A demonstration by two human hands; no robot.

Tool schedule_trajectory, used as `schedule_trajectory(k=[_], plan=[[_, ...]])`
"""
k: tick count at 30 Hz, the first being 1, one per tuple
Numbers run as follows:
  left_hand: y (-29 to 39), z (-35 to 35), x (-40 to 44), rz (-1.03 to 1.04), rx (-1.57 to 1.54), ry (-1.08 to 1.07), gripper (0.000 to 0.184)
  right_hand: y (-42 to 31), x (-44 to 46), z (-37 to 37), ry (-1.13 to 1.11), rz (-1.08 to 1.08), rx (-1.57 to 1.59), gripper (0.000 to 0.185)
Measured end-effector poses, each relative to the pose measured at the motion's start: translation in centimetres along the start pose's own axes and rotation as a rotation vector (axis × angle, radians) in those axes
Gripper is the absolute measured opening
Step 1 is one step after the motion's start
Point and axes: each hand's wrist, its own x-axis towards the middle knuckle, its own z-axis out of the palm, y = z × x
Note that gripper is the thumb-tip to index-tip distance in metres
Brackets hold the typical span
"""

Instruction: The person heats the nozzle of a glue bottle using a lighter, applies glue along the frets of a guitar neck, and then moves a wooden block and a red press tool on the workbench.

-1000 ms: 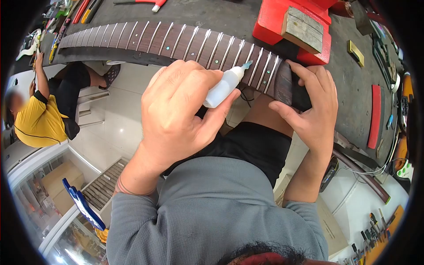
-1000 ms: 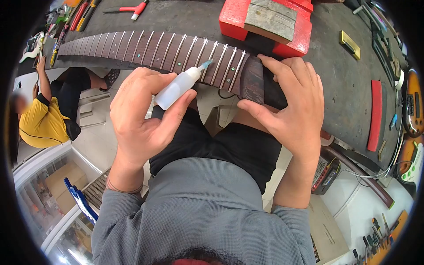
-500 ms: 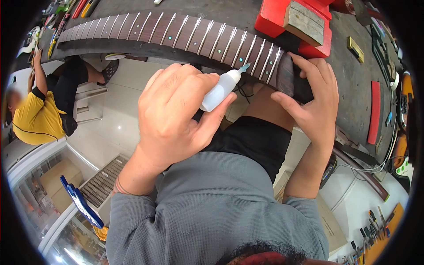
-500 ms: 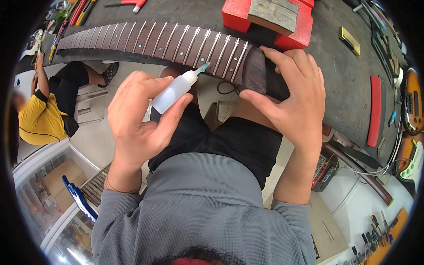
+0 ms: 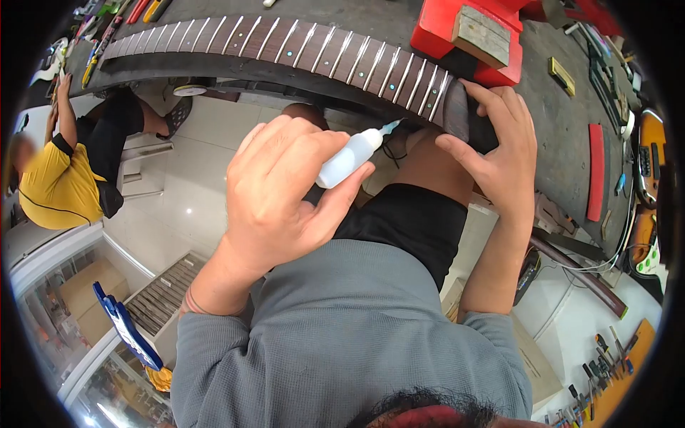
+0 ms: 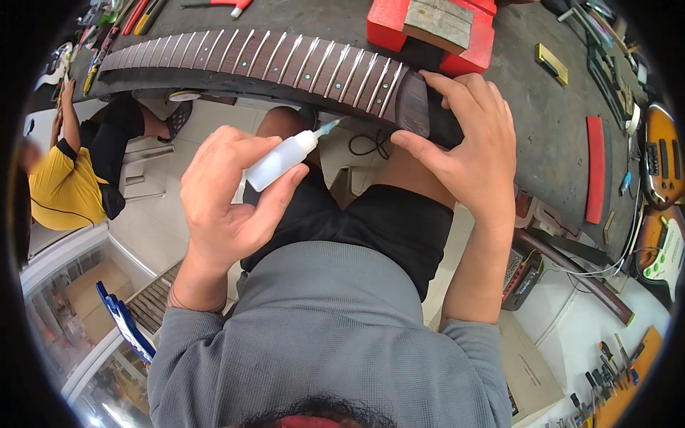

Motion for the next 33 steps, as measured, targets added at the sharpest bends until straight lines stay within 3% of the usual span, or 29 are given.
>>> schedule_trajectory(k=[5, 13, 16, 17, 21, 22, 24, 33], plan=[[0.1, -0.8, -1.3, -0.077, -0.125, 0.077, 0.034, -0.5, 0.1, -0.4, -0.021, 0.018, -0.015, 0.075], [0.3, 0.4, -6.5, -0.639, -0.794, -0.120, 0.030, -1.2, -0.1, -0.5, -0.024, 0.023, -0.038, 0.073], [-0.3, 0.0, -6.7, -0.500, -0.639, -0.118, 0.031, -1.3, -0.3, -0.5, -0.026, 0.036, -0.045, 0.071], [-0.6, 0.4, -6.3, -0.454, -0.599, -0.015, 0.028, -1.3, -0.3, -0.5, -0.031, 0.038, -0.048, 0.071], [-2.0, 0.4, -4.4, -0.446, -0.573, 0.071, 0.030, -1.5, -0.3, -0.4, -0.014, 0.023, -0.063, 0.071], [-2.2, 1.3, -3.1, -0.394, -0.582, 0.218, 0.029, -1.5, -0.3, -0.3, -0.012, 0.019, -0.064, 0.071], [-3.4, 1.3, -1.2, -0.169, -0.314, 0.218, 0.029, -1.4, -0.3, -0.3, -0.014, 0.021, -0.065, 0.071], [-5.2, 3.7, 2.4, -0.053, -0.178, 0.201, 0.031, -1.1, 0.2, -0.1, -0.009, 0.022, -0.067, 0.075]])
